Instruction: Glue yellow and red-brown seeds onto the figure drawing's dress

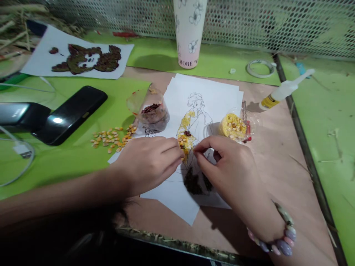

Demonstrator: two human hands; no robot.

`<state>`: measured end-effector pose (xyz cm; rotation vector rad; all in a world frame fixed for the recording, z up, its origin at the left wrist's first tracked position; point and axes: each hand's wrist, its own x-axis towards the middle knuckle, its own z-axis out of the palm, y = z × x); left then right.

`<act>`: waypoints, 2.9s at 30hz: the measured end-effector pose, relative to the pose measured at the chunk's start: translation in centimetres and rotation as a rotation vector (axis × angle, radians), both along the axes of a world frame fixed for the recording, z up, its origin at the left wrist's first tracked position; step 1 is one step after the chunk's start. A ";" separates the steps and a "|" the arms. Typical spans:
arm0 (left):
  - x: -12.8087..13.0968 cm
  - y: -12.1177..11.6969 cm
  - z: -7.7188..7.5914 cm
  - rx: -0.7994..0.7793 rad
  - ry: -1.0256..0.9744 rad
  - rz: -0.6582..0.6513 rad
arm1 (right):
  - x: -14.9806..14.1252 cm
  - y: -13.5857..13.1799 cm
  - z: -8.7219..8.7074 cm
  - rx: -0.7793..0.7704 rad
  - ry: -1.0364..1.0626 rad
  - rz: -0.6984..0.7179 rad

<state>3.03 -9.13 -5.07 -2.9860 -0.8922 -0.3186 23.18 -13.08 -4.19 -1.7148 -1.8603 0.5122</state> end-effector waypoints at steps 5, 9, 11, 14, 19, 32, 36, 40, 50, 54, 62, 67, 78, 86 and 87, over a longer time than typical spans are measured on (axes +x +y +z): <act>-0.4 0.0 1.0 -0.049 -0.031 0.043 | 0.2 -0.1 0.4 -0.009 0.018 -0.035; -0.9 -0.2 2.0 -0.092 -0.055 0.076 | 0.4 -0.3 0.5 -0.038 0.055 -0.063; -1.2 -0.3 2.8 -0.109 -0.052 0.084 | 0.4 -0.4 0.5 -0.070 0.085 -0.075; -1.7 -0.5 3.9 -0.128 0.001 0.111 | 0.1 -0.6 0.8 -0.174 0.162 -0.084; -2.2 -0.8 5.2 -0.187 0.170 0.141 | -0.3 -0.7 1.6 -0.345 0.424 -0.143; -8.2 -0.2 10.3 -0.263 -0.220 0.443 | -0.7 -1.0 4.0 -0.360 0.608 -0.076; -10.4 0.1 9.9 -0.215 -0.067 0.580 | -0.7 -1.1 3.9 -0.323 0.475 -0.048; -10.8 0.3 8.2 -0.273 0.068 0.630 | -0.9 -1.0 3.2 -0.295 0.336 -0.011; -5.0 -2.7 7.1 -0.184 0.050 0.361 | -1.6 -0.6 1.9 -0.285 0.150 0.002; -1.7 -3.8 5.9 -0.191 0.110 0.235 | -2.1 -0.5 1.9 -0.276 0.118 -0.001; -1.1 -3.4 3.6 -0.083 0.086 0.157 | -2.5 -0.3 1.8 -0.279 0.110 -0.004; -1.0 -3.1 3.2 -0.092 0.046 0.146 | -2.3 -0.3 1.8 -0.280 0.149 -0.011; -0.8 -1.8 3.2 -0.837 -0.554 0.334 | -2.6 -1.0 3.1 -0.200 0.373 -0.057; 0.3 -1.6 2.5 -1.375 -0.846 0.488 | -3.1 -1.3 2.2 -0.113 0.471 -0.043; 0.3 -1.6 2.3 -1.402 -0.879 0.485 | -3.0 -1.2 2.2 -0.105 0.480 -0.032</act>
